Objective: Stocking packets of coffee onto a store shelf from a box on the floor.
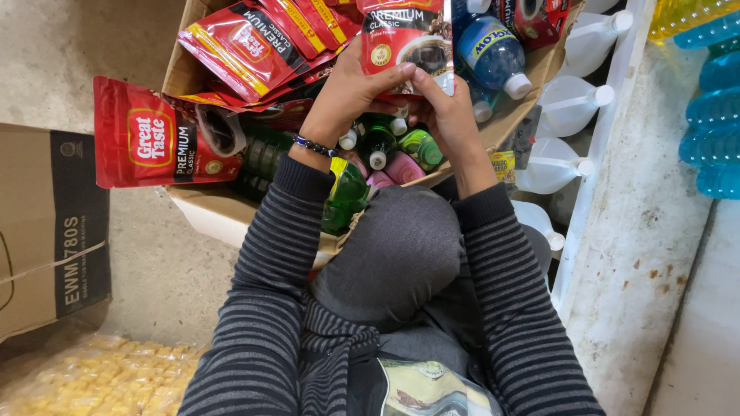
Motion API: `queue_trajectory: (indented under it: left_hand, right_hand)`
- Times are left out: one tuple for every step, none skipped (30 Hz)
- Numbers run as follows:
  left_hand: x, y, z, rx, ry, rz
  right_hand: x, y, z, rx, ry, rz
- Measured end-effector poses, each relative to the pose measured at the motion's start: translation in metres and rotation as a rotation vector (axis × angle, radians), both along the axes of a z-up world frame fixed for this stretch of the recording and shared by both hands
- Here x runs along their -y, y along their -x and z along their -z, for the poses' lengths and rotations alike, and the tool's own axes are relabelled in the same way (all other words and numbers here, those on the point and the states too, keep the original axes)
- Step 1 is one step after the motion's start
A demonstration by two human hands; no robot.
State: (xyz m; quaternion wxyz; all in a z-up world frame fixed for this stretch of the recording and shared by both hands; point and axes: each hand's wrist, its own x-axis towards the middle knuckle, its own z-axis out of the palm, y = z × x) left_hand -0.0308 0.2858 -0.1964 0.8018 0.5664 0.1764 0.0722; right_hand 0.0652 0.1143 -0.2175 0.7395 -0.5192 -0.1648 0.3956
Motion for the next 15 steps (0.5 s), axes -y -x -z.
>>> queue_trajectory:
  left_hand:
    - [0.0,0.0,0.001,0.016,0.0,0.004]
    - [-0.001,0.0,0.002,0.017,0.0,0.005]
    - [-0.001,0.0,0.002,0.035,-0.013,0.009]
    - [-0.001,0.0,0.002,0.054,-0.026,0.013]
    - [-0.002,0.0,0.001,0.054,-0.026,0.014]
    - [-0.002,0.001,-0.001,0.06,-0.023,0.02]
    - [-0.002,0.001,-0.002,0.065,-0.019,0.026]
    - [-0.002,0.002,-0.003,0.065,-0.019,0.026]
    - [-0.002,0.002,-0.004,0.057,-0.004,0.034]
    - [-0.002,0.003,-0.006,0.049,0.01,0.042]
    - [-0.002,0.003,-0.006,0.049,0.01,0.042]
    - [-0.002,0.003,-0.007,0.038,0.011,0.049]
    - [-0.002,0.003,-0.007,0.027,0.012,0.057]
    - [-0.001,0.003,-0.008,0.027,0.012,0.058]
    - [-0.001,0.002,-0.01,0.02,0.01,0.05]
  right_hand:
    - [0.0,0.0,0.0,0.007,-0.009,-0.004]
    - [0.0,0.001,0.0,0.007,-0.009,-0.003]
    - [0.0,0.001,0.0,0.018,-0.023,-0.008]
    - [0.0,0.001,-0.001,0.029,-0.037,-0.013]
    - [0.0,0.001,-0.001,0.029,-0.037,-0.012]
    - [0.001,0.001,-0.001,0.032,-0.043,-0.007]
    - [0.001,0.002,-0.001,0.034,-0.049,-0.001]
    - [0.001,0.002,-0.001,0.034,-0.048,-0.001]
    - [0.001,0.002,-0.001,0.033,-0.049,0.008]
    - [0.001,0.002,-0.001,0.033,-0.05,0.018]
    - [0.001,0.002,0.001,0.032,-0.05,0.018]
    - [0.002,0.002,0.002,0.041,-0.048,0.023]
    - [0.002,0.002,0.004,0.05,-0.045,0.029]
    - [0.002,0.002,0.003,0.05,-0.046,0.03]
    - [0.003,0.002,0.003,0.063,-0.044,0.038]
